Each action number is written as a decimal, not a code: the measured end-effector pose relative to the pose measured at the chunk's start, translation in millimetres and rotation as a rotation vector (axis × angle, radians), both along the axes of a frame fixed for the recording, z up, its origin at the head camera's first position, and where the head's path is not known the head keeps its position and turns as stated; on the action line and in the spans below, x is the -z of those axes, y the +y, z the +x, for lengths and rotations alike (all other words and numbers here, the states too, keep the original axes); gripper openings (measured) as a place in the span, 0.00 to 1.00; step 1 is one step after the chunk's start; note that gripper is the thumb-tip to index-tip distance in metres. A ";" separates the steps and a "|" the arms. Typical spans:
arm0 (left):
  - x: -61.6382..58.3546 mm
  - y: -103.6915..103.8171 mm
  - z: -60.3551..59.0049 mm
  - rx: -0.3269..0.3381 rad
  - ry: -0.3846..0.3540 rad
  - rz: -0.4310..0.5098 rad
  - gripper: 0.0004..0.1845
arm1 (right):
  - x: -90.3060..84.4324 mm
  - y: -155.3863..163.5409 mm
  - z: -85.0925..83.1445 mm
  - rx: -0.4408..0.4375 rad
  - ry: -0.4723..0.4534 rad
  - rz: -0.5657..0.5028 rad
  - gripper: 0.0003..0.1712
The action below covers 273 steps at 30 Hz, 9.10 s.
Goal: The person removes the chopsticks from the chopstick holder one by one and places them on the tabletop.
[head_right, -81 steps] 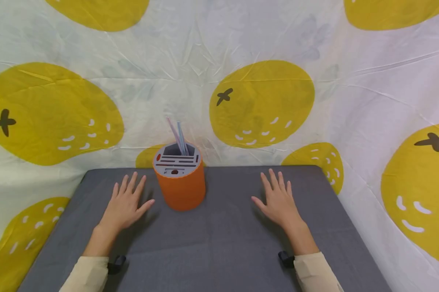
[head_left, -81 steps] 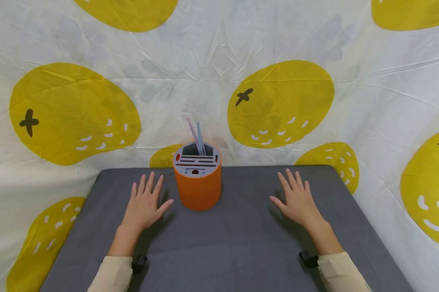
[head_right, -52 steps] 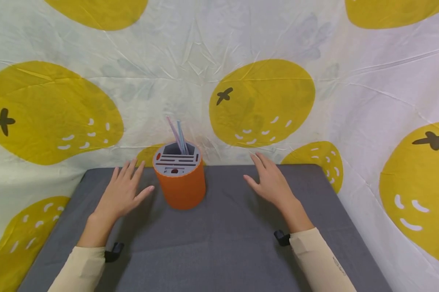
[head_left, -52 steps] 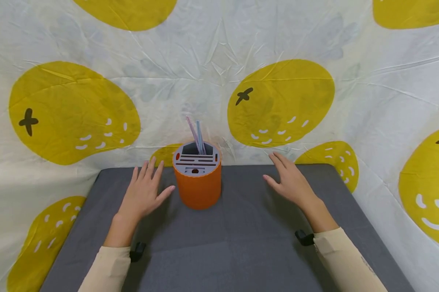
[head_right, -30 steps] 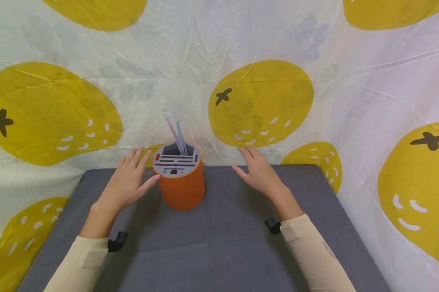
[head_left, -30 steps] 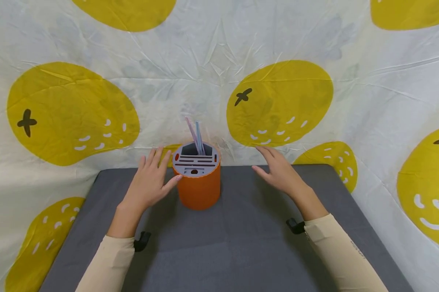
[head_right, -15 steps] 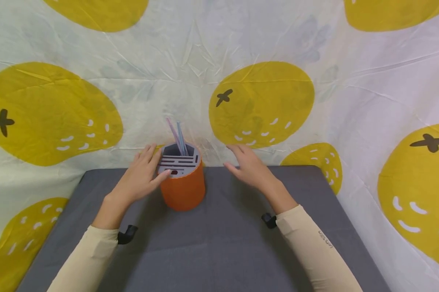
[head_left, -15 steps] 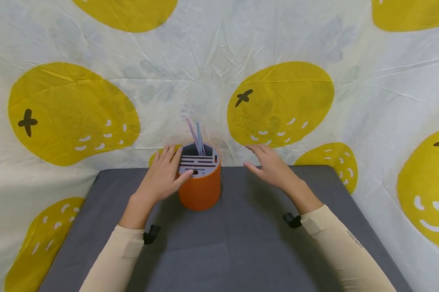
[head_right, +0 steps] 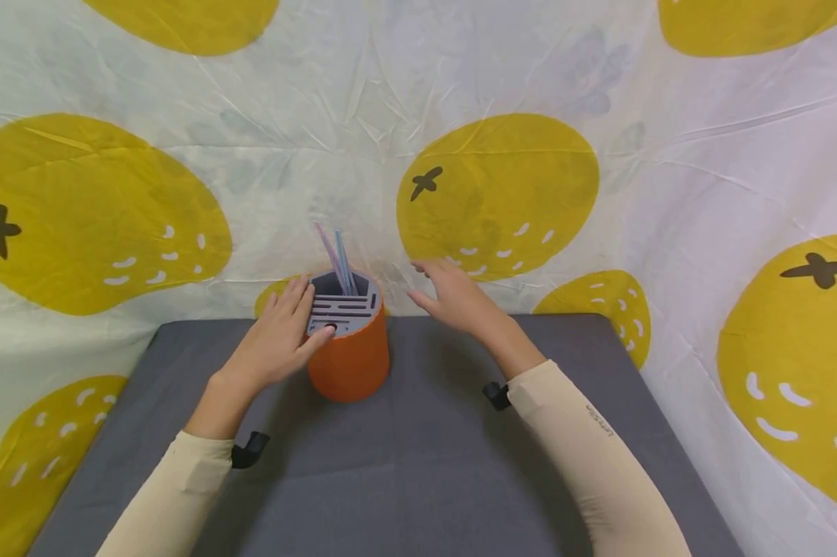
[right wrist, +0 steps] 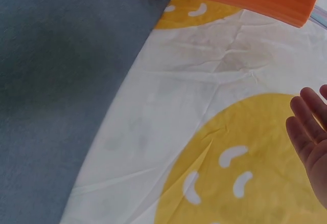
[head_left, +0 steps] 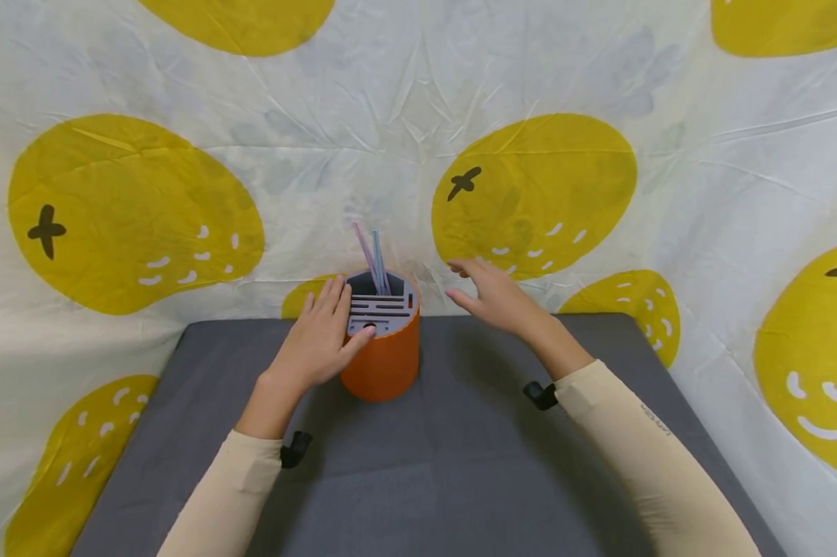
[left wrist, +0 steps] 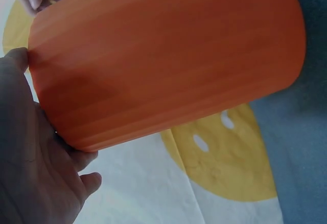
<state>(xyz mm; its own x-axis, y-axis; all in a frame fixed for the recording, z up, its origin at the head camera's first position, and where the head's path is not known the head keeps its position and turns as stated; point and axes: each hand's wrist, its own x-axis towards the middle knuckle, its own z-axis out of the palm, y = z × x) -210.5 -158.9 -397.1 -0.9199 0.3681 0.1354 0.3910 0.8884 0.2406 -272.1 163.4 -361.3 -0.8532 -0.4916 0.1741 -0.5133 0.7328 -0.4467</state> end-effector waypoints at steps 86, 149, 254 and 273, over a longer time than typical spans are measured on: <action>1.1 0.7 1.9 0.022 0.024 -0.035 0.44 | -10.2 -89.7 -39.0 0.010 -0.130 -0.799 0.08; 1.2 1.4 1.5 0.026 0.026 -0.045 0.44 | 27.8 32.6 -12.0 0.192 -0.003 -0.612 0.17; 2.4 1.9 3.5 0.020 0.024 -0.038 0.43 | 135.3 6.2 -9.1 0.400 -0.339 -0.358 0.12; 4.4 1.2 2.3 0.021 0.022 -0.033 0.44 | 52.2 -27.7 -19.8 0.234 -0.174 -0.438 0.18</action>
